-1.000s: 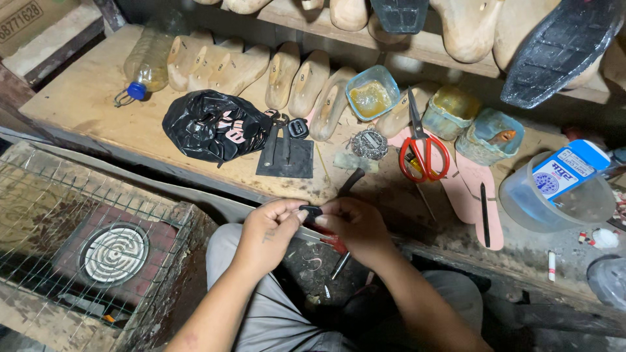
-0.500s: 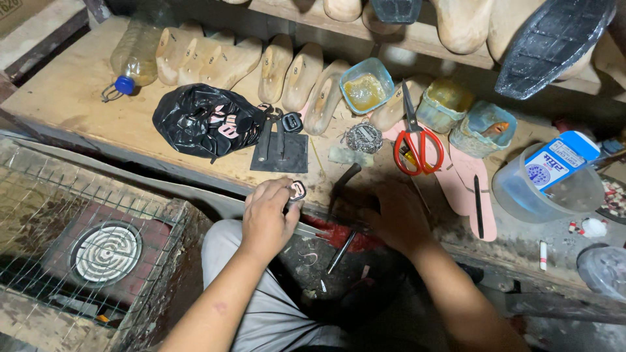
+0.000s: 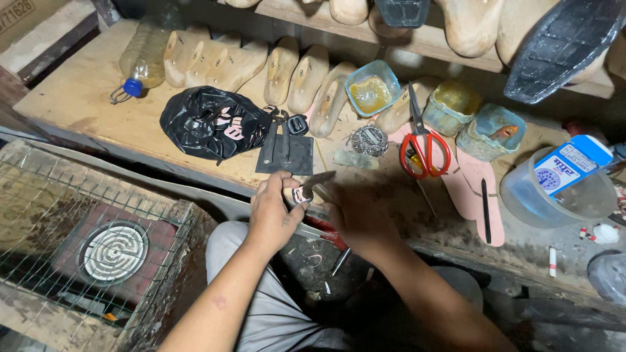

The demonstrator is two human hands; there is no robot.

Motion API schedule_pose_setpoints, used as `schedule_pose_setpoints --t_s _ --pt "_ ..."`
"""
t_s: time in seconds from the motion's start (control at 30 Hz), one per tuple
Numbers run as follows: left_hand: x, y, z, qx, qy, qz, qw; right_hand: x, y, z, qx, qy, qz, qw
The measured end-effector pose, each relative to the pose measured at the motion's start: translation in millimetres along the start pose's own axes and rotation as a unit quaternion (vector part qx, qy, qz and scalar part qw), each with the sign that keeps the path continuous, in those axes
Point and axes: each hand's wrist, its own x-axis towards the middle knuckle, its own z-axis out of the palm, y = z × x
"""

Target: The person trims excess material from small black shoe buckles using a knife and red-handled scissors. They repeatedly scrape and cut the edges of each buckle, then place the finished pieces into a black plastic bag.

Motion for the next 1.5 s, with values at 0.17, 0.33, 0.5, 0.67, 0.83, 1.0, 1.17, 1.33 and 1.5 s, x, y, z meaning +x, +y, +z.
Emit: schedule_pose_setpoints --t_s 0.17,0.33,0.5,0.67,0.83,1.0,1.17,1.33,1.5 --pt "1 0 -2 0.001 -0.008 0.0 1.0 4 -4 -3 -0.084 0.02 -0.035 0.996" --pt "2 0 -2 -0.005 -0.008 0.0 1.0 9 9 9 -0.072 0.058 -0.047 0.995" --pt "2 -2 -2 -0.026 -0.019 -0.017 0.999 9 24 17 -0.005 0.077 -0.084 0.993" --pt "2 -6 -2 -0.037 -0.016 0.004 0.999 2 28 32 -0.021 0.144 -0.151 0.978" --pt "5 -8 -4 -0.043 -0.028 0.014 0.999 -3 26 45 0.005 0.135 -0.124 0.983" --pt "10 -9 -10 -0.037 -0.049 0.027 0.998 7 30 27 0.054 0.036 -0.117 0.991" --pt "12 -8 -11 -0.047 -0.05 0.01 0.998 6 20 31 0.044 0.077 -0.115 0.989" --pt "9 -15 -9 -0.037 -0.058 0.014 0.998 1 15 25 0.08 0.066 0.0 0.995" --pt "4 -24 -8 -0.025 -0.015 0.069 0.997 -17 21 14 0.147 0.228 -0.075 0.959"
